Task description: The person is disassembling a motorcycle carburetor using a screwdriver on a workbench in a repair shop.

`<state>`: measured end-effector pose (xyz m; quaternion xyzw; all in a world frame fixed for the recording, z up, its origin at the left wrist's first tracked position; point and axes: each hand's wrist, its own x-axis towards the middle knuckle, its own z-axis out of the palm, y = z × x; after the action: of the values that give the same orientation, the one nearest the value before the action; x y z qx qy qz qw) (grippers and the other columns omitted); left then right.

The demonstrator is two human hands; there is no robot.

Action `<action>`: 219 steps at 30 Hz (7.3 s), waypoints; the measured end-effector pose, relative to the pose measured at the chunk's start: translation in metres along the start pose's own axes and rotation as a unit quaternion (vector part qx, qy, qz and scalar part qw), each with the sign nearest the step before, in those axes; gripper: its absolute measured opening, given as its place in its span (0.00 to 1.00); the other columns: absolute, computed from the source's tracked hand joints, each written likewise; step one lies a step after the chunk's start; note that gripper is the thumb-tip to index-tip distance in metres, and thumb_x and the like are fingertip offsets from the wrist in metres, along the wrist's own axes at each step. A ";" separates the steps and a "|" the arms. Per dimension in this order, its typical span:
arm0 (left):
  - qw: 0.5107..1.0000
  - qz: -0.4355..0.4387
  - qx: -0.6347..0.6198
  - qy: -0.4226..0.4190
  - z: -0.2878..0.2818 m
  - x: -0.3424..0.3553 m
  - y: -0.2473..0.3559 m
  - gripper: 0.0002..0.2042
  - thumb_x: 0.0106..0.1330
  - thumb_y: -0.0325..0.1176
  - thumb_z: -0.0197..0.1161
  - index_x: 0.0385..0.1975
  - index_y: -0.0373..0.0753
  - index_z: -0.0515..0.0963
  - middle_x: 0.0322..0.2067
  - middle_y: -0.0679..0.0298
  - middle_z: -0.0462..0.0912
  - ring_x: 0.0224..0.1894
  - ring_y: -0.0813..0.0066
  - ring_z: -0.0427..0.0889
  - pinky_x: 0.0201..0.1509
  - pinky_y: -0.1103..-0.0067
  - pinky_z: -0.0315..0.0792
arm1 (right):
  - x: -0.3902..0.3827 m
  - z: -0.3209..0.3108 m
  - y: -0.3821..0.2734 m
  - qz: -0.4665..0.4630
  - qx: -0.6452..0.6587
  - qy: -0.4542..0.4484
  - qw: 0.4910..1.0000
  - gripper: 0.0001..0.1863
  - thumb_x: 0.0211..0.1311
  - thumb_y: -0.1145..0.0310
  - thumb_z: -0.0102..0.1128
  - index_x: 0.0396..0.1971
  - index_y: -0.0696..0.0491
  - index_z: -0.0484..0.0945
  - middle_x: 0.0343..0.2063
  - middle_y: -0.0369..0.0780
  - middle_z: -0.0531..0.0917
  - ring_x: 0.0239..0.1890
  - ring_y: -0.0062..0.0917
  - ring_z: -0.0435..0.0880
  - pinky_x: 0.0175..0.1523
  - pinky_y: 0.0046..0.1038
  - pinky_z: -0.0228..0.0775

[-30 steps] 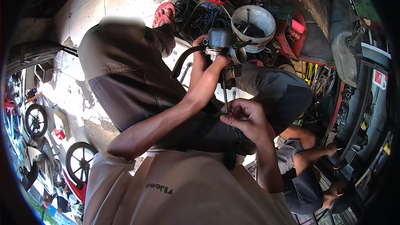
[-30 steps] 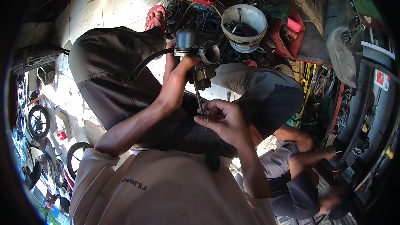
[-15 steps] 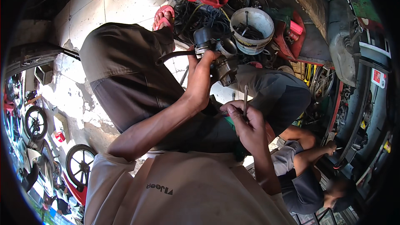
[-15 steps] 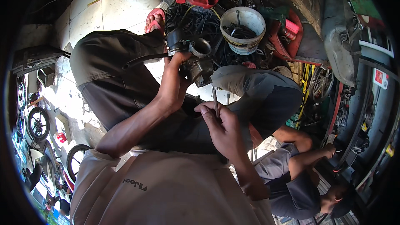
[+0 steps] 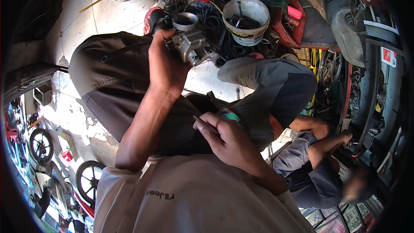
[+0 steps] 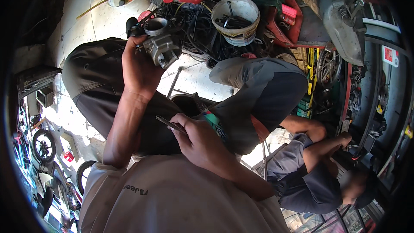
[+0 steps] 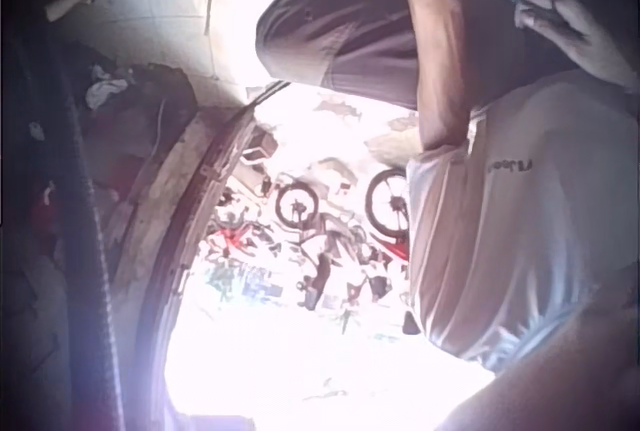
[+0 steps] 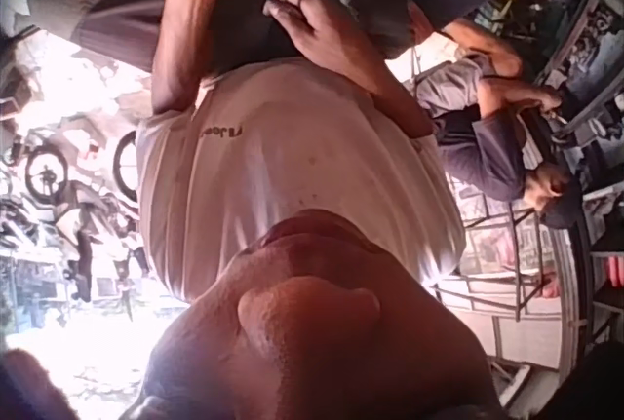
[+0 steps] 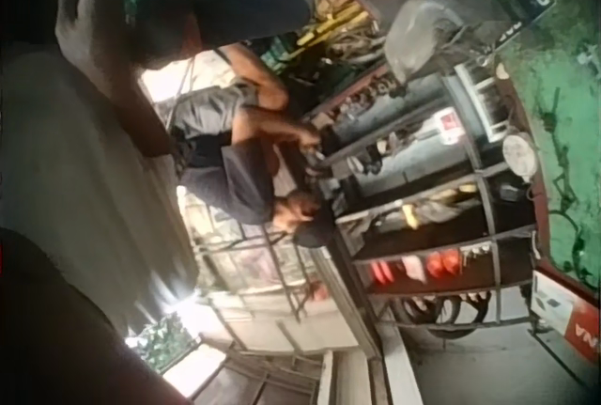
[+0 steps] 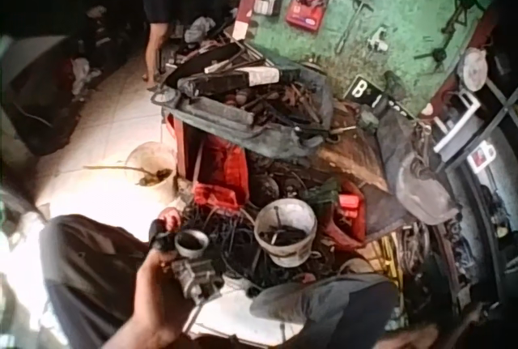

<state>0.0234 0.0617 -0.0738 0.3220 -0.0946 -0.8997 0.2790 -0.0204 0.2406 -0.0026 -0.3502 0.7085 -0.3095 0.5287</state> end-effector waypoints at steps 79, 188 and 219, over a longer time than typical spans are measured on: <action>0.984 0.151 -0.026 0.085 0.026 -0.053 0.116 0.17 0.66 0.40 0.51 0.49 0.37 0.71 0.48 0.58 0.77 0.51 0.59 0.75 0.55 0.54 0.72 | 0.269 -0.041 0.190 -0.050 -0.331 -0.020 0.942 0.10 0.58 0.65 0.49 0.29 0.53 0.78 0.26 0.47 0.82 0.31 0.41 0.82 0.36 0.39 0.70; 0.988 -0.014 -0.066 -0.138 0.084 0.008 0.116 0.27 0.61 0.48 0.42 0.54 0.35 0.67 0.54 0.49 0.70 0.53 0.50 0.70 0.55 0.60 0.67 | 0.013 -0.051 -0.092 0.004 0.456 -0.134 0.880 0.29 0.70 0.63 0.38 0.68 0.52 0.47 0.13 0.38 0.67 0.08 0.20 0.65 0.14 0.24 0.65; 0.994 0.003 -0.036 -0.100 0.086 0.010 0.109 0.28 0.59 0.53 0.43 0.50 0.36 0.70 0.48 0.51 0.73 0.47 0.52 0.73 0.48 0.64 0.69 | 0.009 -0.053 -0.088 0.032 0.463 -0.097 0.881 0.27 0.69 0.66 0.36 0.67 0.51 0.50 0.13 0.39 0.67 0.07 0.20 0.64 0.12 0.25 0.64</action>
<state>0.0114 -0.0350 0.0257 0.2195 -0.0906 -0.9295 0.2823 -0.0584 0.1867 0.0772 -0.0708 0.4408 -0.5495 0.7062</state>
